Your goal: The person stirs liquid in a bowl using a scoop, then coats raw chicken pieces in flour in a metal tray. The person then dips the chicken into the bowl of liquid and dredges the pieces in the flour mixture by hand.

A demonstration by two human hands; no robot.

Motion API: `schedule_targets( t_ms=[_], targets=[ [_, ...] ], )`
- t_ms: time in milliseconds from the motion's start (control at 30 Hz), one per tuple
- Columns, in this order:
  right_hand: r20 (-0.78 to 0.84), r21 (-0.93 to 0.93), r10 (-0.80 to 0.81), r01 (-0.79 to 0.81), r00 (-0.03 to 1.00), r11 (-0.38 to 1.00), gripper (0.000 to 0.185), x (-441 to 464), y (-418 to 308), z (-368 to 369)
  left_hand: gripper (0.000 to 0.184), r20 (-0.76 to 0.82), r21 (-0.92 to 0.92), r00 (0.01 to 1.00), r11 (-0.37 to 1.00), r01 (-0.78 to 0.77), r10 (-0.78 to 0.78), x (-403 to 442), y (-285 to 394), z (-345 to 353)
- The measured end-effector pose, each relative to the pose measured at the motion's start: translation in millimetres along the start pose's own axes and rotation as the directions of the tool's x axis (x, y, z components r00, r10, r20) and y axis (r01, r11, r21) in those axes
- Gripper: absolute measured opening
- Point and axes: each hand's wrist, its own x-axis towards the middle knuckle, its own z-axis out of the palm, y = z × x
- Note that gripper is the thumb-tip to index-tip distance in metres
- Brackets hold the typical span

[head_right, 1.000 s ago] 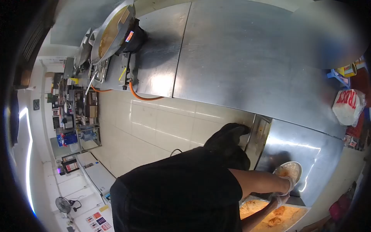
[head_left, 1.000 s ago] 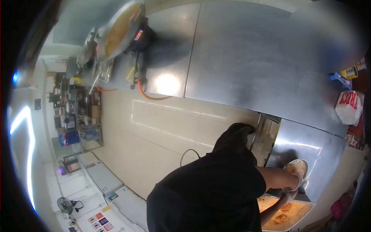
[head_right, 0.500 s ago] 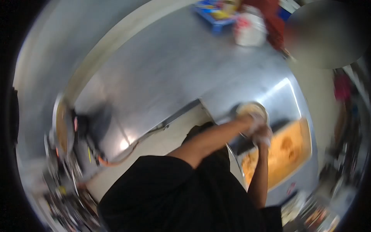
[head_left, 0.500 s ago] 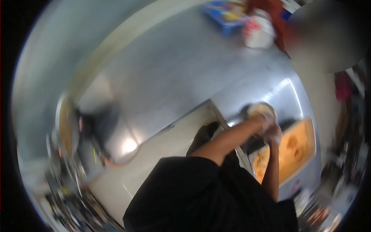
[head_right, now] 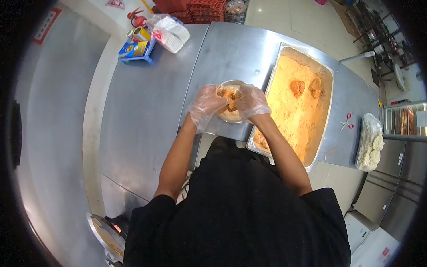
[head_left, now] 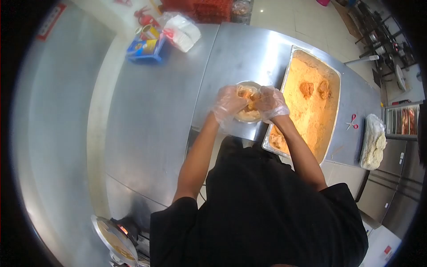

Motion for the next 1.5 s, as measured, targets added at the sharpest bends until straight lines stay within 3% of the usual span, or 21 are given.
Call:
schedule_targets(
  t_ms=[67, 100, 167, 200, 300, 333, 400, 467, 633, 700, 767, 833, 867, 900, 967, 1067, 1100, 1200, 1300, 1400, 1500],
  targets=[
    [-0.078, 0.004, -0.071, 0.072, 0.994, 0.997, 0.027, -1, -1, -3, 0.023, 0.004, -0.035, 0.994, 0.994, 0.107, -0.107, 10, 7, 3],
    [-0.049, 0.01, -0.031, 0.031, 0.998, 0.999, 0.027, 0, 2, 6, 0.024, 0.015, -0.056, 0.985, 0.984, 0.171, -0.17, 9, 8, 8],
    [-0.009, 0.016, 0.032, -0.032, 0.999, 0.999, 0.027, 20, 11, 18, 0.024, -0.055, 0.075, 0.985, 0.983, 0.165, -0.161, 10, 11, 12],
    [-0.078, -0.032, -0.04, 0.037, 0.996, 0.999, 0.025, 16, 12, 14, 0.024, -0.098, 0.138, 0.985, 0.978, 0.157, -0.144, 16, 12, 13],
    [-0.005, -0.054, 0.05, -0.05, 0.999, 0.997, 0.025, 23, 13, 12, 0.023, -0.035, -0.045, 0.988, 0.988, 0.149, -0.15, 26, -2, 16],
    [-0.08, -0.087, -0.114, 0.107, 0.99, 0.99, 0.026, 23, 20, 14, 0.023, -0.051, 0.0, 0.989, 0.991, 0.136, -0.136, 20, -2, 19],
    [-0.055, 0.003, -0.012, 0.012, 0.998, 1.0, 0.025, 18, 6, -11, 0.023, -0.104, 0.093, 0.993, 0.993, 0.072, -0.062, 28, 11, 17],
    [-0.02, 0.029, 0.065, -0.064, 0.998, 0.997, 0.025, 5, 5, -4, 0.024, -0.074, 0.129, 0.993, 0.986, 0.104, -0.095, 26, 11, 18],
    [-0.09, -0.081, -0.022, 0.015, 0.996, 0.997, 0.029, 17, 20, 15, 0.02, -0.06, 0.143, 0.994, 0.985, 0.095, -0.087, 30, 12, 12],
    [-0.109, 0.023, 0.016, -0.013, 0.994, 1.0, 0.028, 17, 25, 29, 0.019, 0.004, 0.091, 0.988, 0.984, 0.156, -0.157, 24, 17, 10],
    [-0.117, 0.065, 0.025, -0.017, 0.993, 0.998, 0.026, 36, 28, 24, 0.017, -0.095, 0.143, 0.987, 0.98, 0.14, -0.128, 37, 9, 10],
    [-0.015, 0.078, 0.092, -0.091, 0.996, 0.993, 0.024, 10, 15, 17, 0.016, -0.079, 0.113, 0.981, 0.976, 0.185, -0.177, 14, 8, 20],
    [-0.215, 0.162, 0.014, 0.022, 0.977, 0.987, 0.025, 29, 43, 60, 0.016, -0.069, 0.049, 0.984, 0.984, 0.171, -0.167, 26, 23, 16],
    [-0.08, 0.076, 0.018, -0.011, 0.997, 0.997, 0.024, 9, 16, 9, 0.016, -0.044, -0.008, 0.982, 0.983, 0.181, -0.181, 28, 30, 16],
    [-0.258, 0.037, -0.012, 0.022, 0.966, 0.999, 0.025, 28, 35, 56, 0.015, -0.036, 0.051, 0.986, 0.985, 0.164, -0.162, 41, 8, 15],
    [-0.107, 0.248, 0.091, -0.062, 0.99, 0.967, 0.028, 17, 29, 38, 0.015, -0.034, 0.121, 0.976, 0.968, 0.218, -0.216, 24, 19, 13],
    [-0.139, 0.224, 0.058, -0.026, 0.989, 0.974, 0.029, 15, 31, 33, 0.015, -0.039, 0.131, 0.973, 0.964, 0.23, -0.227, 23, 28, 16],
    [-0.13, 0.226, -0.006, 0.036, 0.992, 0.973, 0.03, 7, 31, 23, 0.013, -0.075, -0.04, 0.985, 0.987, 0.154, -0.157, 20, 34, 19],
    [-0.198, 0.377, 0.055, 0.024, 0.979, 0.926, 0.032, 11, 37, 31, 0.014, -0.111, 0.01, 0.989, 0.995, 0.102, -0.1, 20, 51, 13],
    [-0.238, 0.591, 0.043, 0.109, 0.97, 0.799, 0.033, 0, 55, 7, 0.015, -0.151, 0.161, 0.987, 0.984, 0.078, -0.053, 21, 93, 21],
    [-0.408, 0.657, 0.1, 0.215, 0.908, 0.723, 0.032, -25, 79, -36, 0.016, -0.117, 0.072, 0.993, 0.997, 0.01, -0.002, 25, 149, 39]
  ],
)
